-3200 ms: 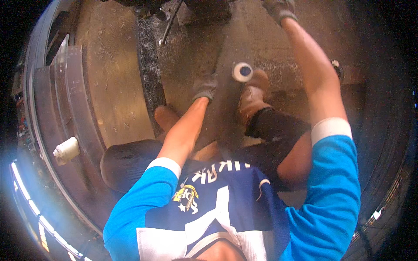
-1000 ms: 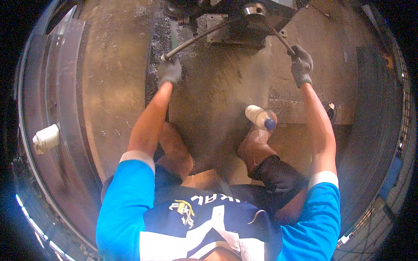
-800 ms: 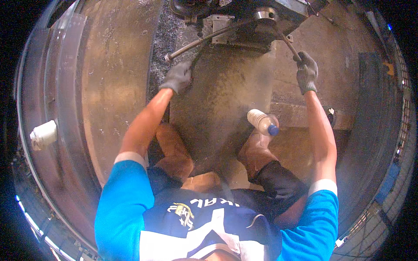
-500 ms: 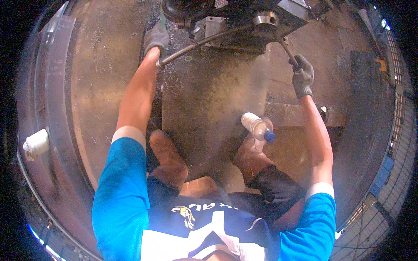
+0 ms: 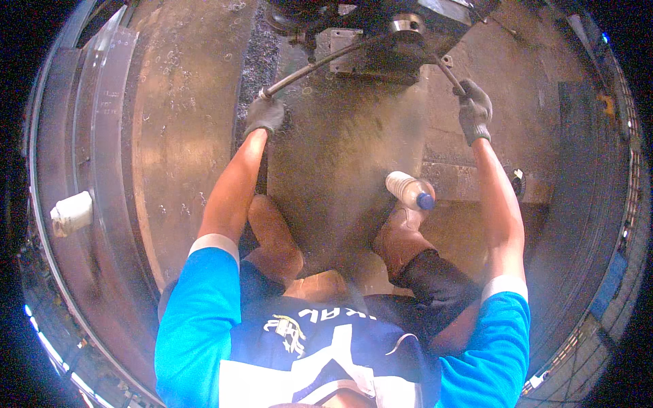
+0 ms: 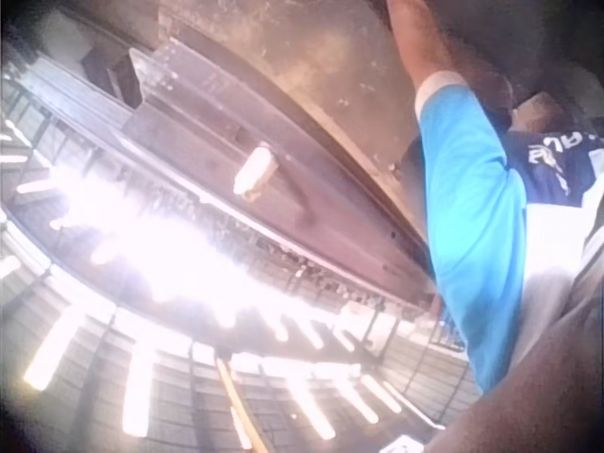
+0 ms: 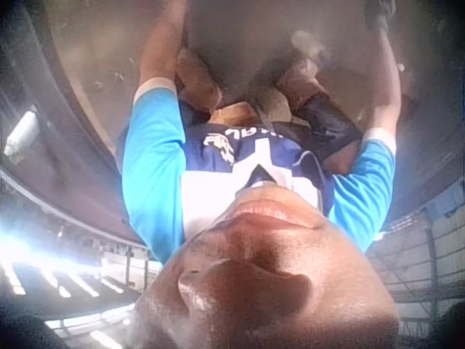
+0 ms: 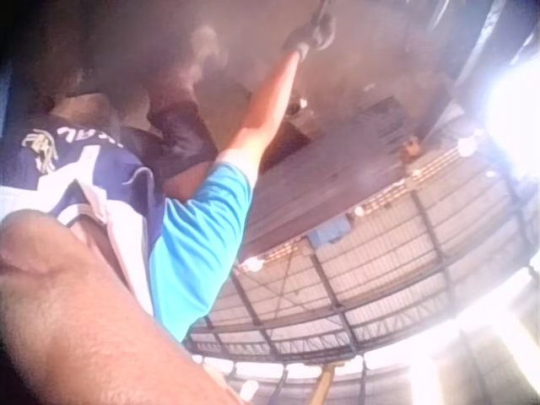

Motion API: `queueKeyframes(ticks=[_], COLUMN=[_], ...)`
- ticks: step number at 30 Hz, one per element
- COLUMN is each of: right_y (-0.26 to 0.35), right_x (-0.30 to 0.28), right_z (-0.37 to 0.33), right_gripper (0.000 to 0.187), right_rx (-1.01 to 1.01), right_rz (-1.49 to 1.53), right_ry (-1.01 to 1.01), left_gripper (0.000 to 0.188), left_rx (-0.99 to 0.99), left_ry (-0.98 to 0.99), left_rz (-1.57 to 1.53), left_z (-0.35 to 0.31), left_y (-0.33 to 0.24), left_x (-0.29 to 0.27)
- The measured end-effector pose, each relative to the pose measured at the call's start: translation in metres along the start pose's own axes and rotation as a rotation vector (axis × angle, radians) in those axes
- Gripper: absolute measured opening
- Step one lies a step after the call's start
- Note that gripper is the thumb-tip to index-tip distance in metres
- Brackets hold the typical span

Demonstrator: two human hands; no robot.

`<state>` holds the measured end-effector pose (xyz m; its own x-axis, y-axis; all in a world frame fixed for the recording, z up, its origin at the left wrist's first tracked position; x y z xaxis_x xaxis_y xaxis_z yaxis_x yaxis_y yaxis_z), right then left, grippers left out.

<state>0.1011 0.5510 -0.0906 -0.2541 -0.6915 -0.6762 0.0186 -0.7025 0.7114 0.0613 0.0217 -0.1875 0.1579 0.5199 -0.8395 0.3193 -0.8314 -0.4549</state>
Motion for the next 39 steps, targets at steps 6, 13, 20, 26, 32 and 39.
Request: queueKeyframes(ticks=[6, 13, 20, 26, 32, 39], right_y=[0.024, 0.018, 0.014, 0.020, 0.019, 0.022], right_x=[-0.006, -0.006, -0.004, -0.006, -0.002, -0.004], right_z=[0.000, 0.002, 0.003, 0.003, 0.003, -0.002], right_gripper=[0.022, 0.016, 0.025, 0.017, 0.016, 0.017], right_rx=[-0.068, 0.056, -0.015, -0.035, -0.109, -0.026], right_rz=[-0.263, -0.308, -0.329, -0.324, -0.240, -0.328], right_ry=[0.053, 0.074, 0.059, 0.037, -0.017, 0.008], left_gripper=[0.030, 0.057, 0.047, 0.034, 0.033, 0.033], left_rx=[0.410, 0.743, 0.776, -0.022, 0.402, -0.127], left_ry=[-0.116, 0.524, 0.415, 0.140, 0.300, -0.006], left_rz=[-0.175, 0.276, 0.320, 0.164, 0.245, 0.002], left_z=[0.042, -0.004, -0.074, -0.049, -0.068, -0.071], left_y=[0.000, 0.026, 0.022, 0.024, -0.016, -0.003], left_x=[0.016, 0.002, 0.008, 0.023, 0.043, 0.031])
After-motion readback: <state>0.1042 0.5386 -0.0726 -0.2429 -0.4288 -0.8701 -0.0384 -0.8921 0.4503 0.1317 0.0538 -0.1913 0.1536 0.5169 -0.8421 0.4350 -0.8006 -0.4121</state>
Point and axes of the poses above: each hand's wrist, its own z-axis towards the middle knuckle, its own x-axis out of the palm, y = z × x, the point moved 2 cm from there along z, towards the middle knuckle, and after that the axes turned 2 degrees about y, right-handed, at the moved point
